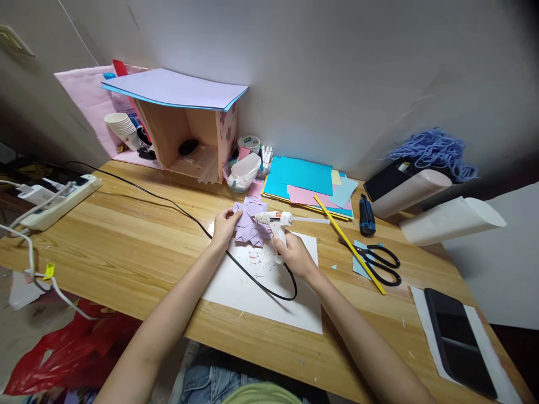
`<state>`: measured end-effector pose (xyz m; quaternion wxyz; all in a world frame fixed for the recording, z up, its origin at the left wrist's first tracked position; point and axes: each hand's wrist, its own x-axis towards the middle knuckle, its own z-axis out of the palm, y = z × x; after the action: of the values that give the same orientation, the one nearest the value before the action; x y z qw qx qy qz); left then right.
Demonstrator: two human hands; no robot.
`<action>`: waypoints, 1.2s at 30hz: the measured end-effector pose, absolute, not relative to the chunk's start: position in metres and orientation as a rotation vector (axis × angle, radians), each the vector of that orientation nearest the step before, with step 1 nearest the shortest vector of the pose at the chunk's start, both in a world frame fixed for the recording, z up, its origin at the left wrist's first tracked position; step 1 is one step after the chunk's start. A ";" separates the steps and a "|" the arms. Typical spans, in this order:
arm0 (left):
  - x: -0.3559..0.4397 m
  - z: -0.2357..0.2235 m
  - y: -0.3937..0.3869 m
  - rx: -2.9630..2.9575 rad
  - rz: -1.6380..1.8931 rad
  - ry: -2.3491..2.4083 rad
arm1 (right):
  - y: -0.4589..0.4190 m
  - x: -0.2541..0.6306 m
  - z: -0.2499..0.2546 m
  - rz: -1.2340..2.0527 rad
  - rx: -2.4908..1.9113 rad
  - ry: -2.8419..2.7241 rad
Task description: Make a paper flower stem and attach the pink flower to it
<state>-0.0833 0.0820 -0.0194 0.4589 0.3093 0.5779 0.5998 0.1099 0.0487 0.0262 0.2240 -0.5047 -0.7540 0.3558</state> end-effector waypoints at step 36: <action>-0.085 -0.023 0.082 0.809 1.460 1.479 | 0.014 0.148 0.024 1.034 -1.547 -2.127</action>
<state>-0.0851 0.0819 -0.0227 0.4400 0.3258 0.5955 0.5878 0.1476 0.0141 0.0235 0.1571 -0.5407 -0.7433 0.3612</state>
